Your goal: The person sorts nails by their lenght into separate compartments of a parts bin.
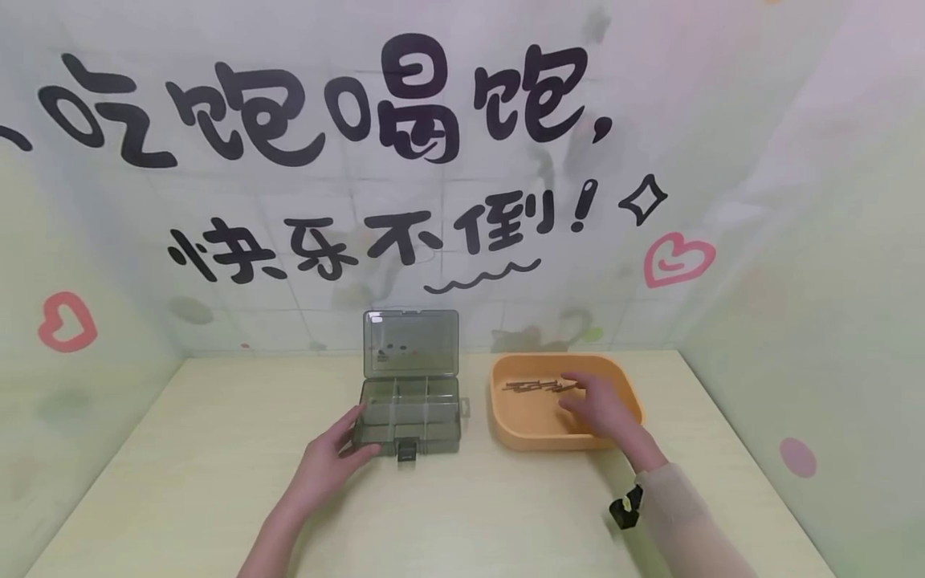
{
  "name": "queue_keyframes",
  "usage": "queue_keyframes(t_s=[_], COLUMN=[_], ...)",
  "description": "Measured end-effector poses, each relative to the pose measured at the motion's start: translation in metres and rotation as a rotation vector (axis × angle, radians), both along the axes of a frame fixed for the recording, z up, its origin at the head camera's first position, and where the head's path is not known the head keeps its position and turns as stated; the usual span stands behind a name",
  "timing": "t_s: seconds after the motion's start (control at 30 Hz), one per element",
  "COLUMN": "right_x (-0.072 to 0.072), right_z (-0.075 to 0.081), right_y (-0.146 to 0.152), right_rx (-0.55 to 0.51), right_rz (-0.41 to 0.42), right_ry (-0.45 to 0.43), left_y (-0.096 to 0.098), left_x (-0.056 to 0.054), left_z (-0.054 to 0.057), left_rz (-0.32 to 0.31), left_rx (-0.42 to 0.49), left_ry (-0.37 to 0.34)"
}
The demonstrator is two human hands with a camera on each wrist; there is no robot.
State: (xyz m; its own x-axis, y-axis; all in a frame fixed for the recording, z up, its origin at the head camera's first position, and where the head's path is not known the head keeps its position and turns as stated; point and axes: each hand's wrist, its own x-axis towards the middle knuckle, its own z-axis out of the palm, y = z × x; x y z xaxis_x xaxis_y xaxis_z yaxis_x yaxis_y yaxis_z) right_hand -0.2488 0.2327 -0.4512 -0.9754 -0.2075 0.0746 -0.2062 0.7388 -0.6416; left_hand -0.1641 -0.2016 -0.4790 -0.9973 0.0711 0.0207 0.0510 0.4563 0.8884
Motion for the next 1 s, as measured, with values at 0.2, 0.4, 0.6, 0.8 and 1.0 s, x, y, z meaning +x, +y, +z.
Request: queue_keyframes(t_s=[0.2,0.4,0.6,0.8,1.0], right_x=[-0.015,-0.026,-0.029,-0.031,-0.034], right_z=[-0.004,-0.011,-0.017,-0.022,-0.019], right_y=[0.010,0.016,0.022,0.024,0.021], right_rx=[0.004,0.071,0.089,0.115,0.117], right_rz=[-0.016,-0.021,-0.021,-0.015,-0.020], right_ry=[0.002,0.099,0.138,0.148,0.132], left_y=[-0.001,-0.003,-0.004,-0.006,-0.008], left_x=[-0.001,-0.001,0.000,-0.001,-0.001], left_z=[-0.008,-0.011,-0.013,-0.015,-0.014], left_rz=[0.015,0.047,0.043,0.059,0.068], left_rx=[0.006,-0.005,-0.008,-0.003,-0.008], left_ry=[0.031,0.031,0.019,0.014,0.036])
